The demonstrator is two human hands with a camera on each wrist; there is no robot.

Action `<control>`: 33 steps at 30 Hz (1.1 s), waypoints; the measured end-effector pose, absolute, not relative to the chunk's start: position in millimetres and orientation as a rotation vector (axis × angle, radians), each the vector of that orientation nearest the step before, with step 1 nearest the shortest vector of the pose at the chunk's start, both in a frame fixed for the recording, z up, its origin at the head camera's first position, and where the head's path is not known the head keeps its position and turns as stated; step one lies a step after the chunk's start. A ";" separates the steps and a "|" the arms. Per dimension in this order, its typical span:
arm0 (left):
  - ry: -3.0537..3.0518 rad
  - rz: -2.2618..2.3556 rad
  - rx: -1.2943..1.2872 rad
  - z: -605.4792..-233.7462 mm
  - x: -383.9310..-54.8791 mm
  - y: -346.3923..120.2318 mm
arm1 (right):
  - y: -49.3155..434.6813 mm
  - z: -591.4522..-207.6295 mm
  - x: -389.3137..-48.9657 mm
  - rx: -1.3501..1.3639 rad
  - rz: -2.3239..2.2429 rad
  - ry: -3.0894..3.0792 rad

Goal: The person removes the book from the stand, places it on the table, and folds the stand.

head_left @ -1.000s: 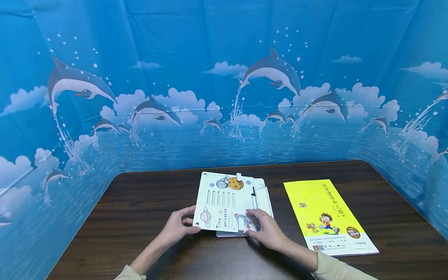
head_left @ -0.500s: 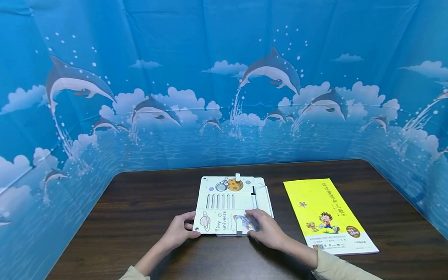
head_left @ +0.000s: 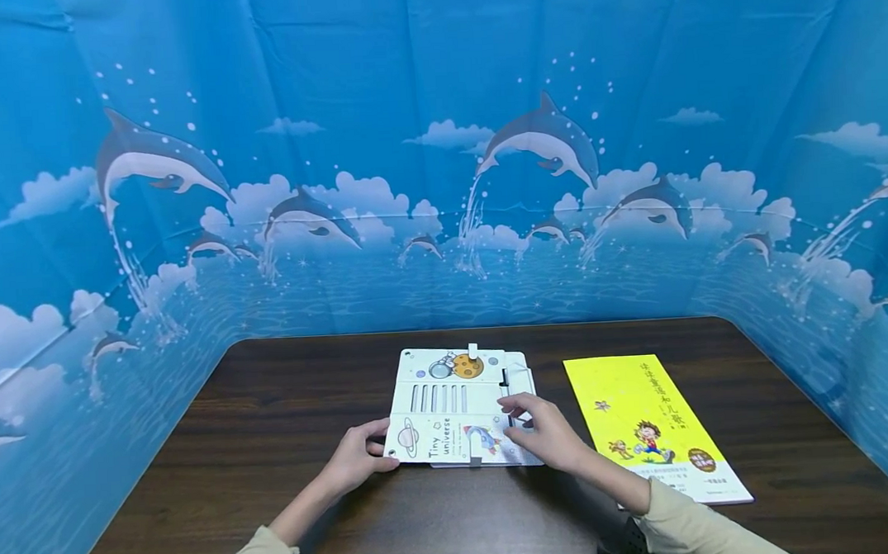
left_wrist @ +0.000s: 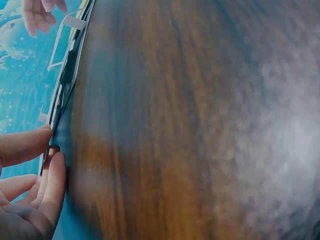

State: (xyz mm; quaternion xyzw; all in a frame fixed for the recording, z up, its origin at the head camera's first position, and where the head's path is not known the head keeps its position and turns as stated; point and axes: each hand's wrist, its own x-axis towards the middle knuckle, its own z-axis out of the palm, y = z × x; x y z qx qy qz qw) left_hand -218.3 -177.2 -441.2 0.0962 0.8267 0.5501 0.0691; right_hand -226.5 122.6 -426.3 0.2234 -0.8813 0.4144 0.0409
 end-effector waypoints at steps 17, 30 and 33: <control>2.485 1.655 0.276 -447.1 -219.9 -176.3 | 148.3 -445.8 -237.3 0.449 1.215 -2.743; 2.469 1.675 0.309 -447.0 -220.3 -178.4 | 149.2 -447.1 -244.7 0.515 1.183 -2.765; 2.471 1.669 0.306 -446.0 -220.4 -178.7 | 148.9 -446.2 -246.3 0.584 1.142 -2.769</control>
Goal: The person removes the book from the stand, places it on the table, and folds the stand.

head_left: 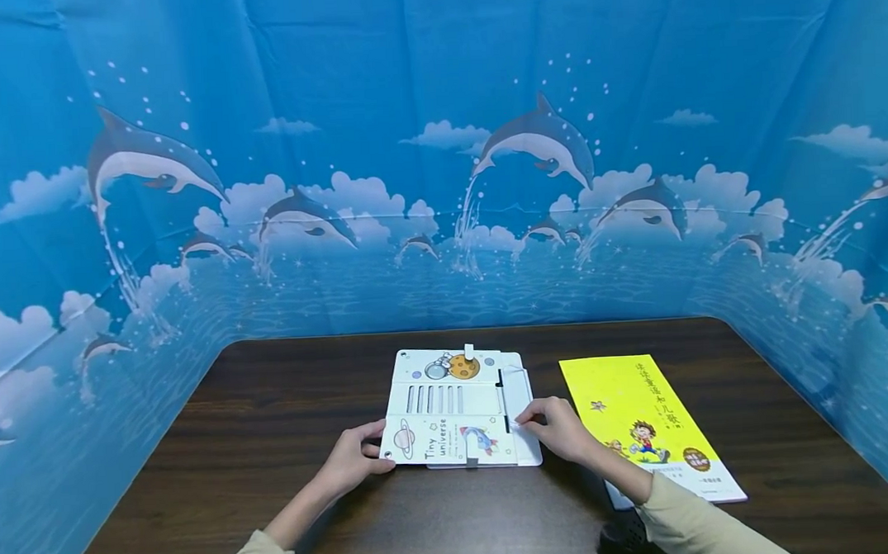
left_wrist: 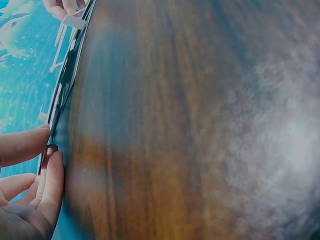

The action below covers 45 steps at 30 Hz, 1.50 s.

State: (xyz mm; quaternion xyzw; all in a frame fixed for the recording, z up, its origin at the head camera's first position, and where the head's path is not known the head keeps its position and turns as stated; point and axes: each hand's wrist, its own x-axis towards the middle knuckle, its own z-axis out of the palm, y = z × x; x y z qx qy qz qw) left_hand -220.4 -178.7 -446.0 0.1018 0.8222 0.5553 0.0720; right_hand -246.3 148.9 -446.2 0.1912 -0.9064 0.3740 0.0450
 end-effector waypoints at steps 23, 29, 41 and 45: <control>2.470 1.689 0.350 -447.6 -220.2 -178.8 | 137.7 -440.4 -245.1 0.611 1.006 -2.821; 2.478 1.688 0.342 -448.4 -220.3 -178.8 | 122.0 -436.4 -236.7 0.799 1.226 -2.732; 2.481 1.682 0.333 -446.6 -220.1 -178.9 | 99.3 -442.7 -235.2 1.001 0.901 -2.819; 2.480 1.677 0.325 -446.2 -218.9 -179.3 | 98.4 -443.1 -233.0 0.998 0.862 -2.819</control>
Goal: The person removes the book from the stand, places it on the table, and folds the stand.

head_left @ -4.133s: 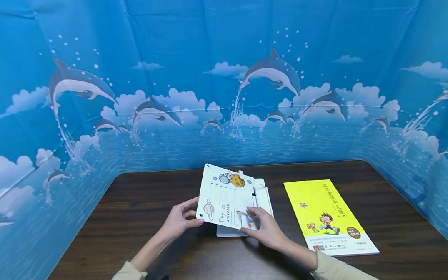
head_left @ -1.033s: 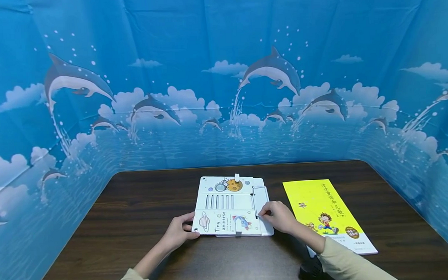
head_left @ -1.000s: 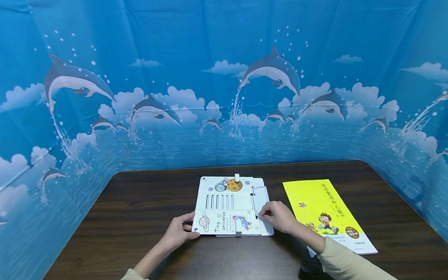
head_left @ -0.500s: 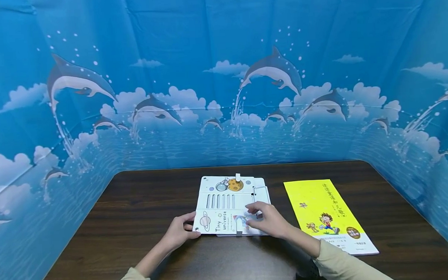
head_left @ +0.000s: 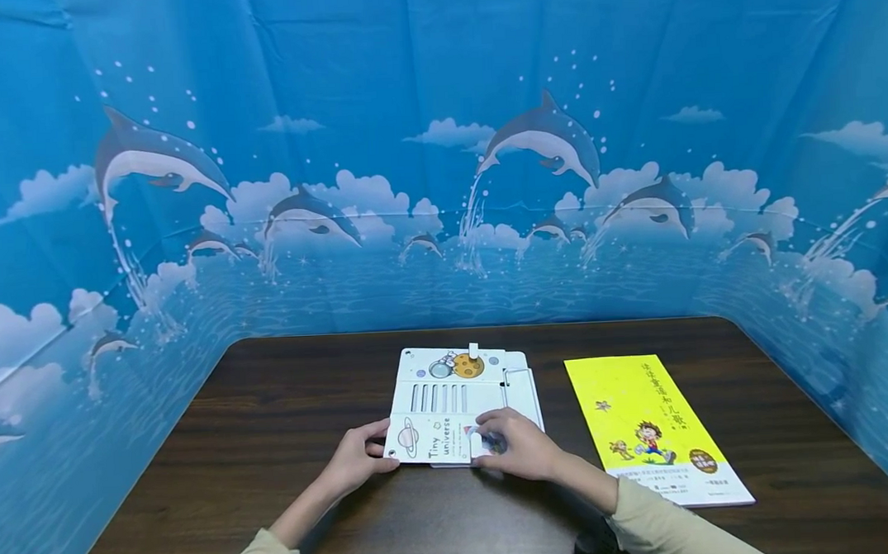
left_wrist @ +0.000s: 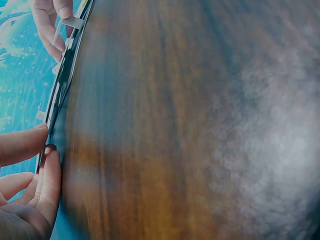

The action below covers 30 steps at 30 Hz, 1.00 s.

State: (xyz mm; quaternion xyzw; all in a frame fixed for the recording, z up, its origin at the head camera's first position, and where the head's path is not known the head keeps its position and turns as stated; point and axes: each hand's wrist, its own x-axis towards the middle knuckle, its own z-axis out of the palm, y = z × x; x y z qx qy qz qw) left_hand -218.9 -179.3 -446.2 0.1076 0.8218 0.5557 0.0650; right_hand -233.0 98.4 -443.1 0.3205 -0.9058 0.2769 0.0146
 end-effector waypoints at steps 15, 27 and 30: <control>2.488 1.670 0.329 -447.5 -219.5 -179.2 | 99.2 -442.5 -234.2 1.036 0.871 -2.818; 2.487 1.670 0.331 -447.2 -218.8 -179.3 | 98.5 -435.4 -244.7 1.094 0.881 -2.826; 2.488 1.667 0.336 -446.7 -218.4 -179.0 | 100.2 -433.5 -252.5 1.108 0.927 -2.834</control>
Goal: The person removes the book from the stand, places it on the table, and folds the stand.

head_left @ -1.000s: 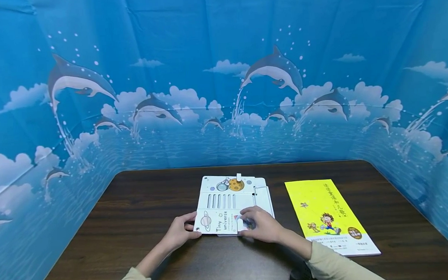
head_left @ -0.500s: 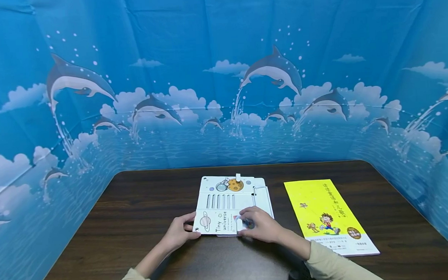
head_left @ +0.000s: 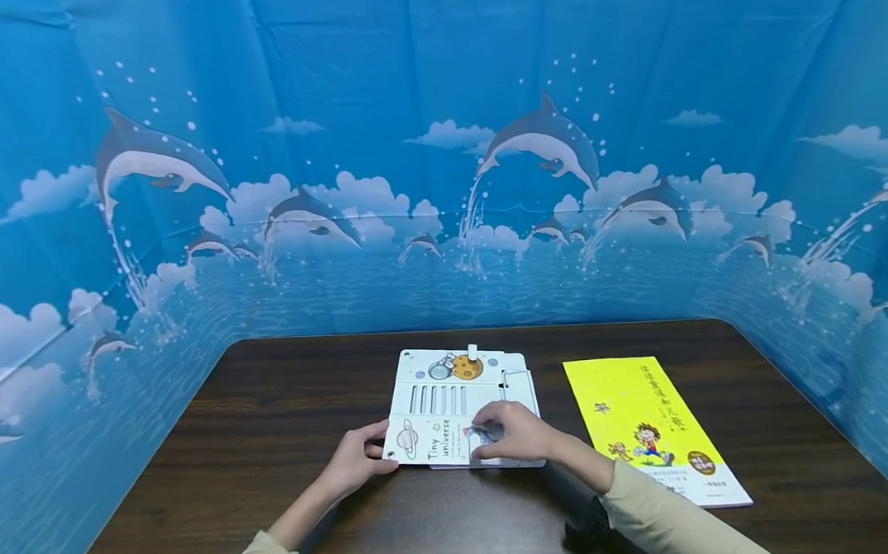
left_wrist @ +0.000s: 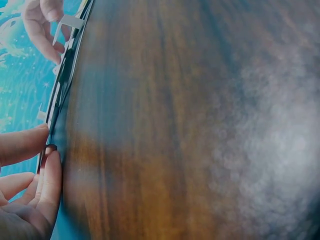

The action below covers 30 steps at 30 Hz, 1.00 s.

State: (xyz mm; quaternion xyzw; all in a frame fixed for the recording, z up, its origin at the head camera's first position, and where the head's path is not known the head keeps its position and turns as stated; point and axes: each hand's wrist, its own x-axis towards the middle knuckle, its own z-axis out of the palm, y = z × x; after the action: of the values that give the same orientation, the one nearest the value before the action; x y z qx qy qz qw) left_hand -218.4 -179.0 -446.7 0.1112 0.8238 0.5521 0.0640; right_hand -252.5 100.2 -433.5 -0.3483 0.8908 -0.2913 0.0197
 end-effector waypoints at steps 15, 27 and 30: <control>2.494 1.670 0.344 -448.4 -219.6 -179.3 | 99.0 -434.2 -301.4 -0.824 -1.034 2.854; 2.497 1.672 0.331 -447.7 -219.9 -179.7 | 96.2 -445.8 -336.1 -0.548 -1.136 2.950; 2.495 1.675 0.340 -448.0 -219.6 -179.1 | 94.9 -448.3 -343.5 -0.515 -1.189 2.963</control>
State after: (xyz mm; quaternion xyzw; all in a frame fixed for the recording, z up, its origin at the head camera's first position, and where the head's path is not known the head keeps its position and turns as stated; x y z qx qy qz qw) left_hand -219.6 -179.1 -448.0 0.1123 0.8235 0.5529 0.0589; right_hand -343.5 94.9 -448.3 -0.1592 0.9153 -0.3672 -0.0461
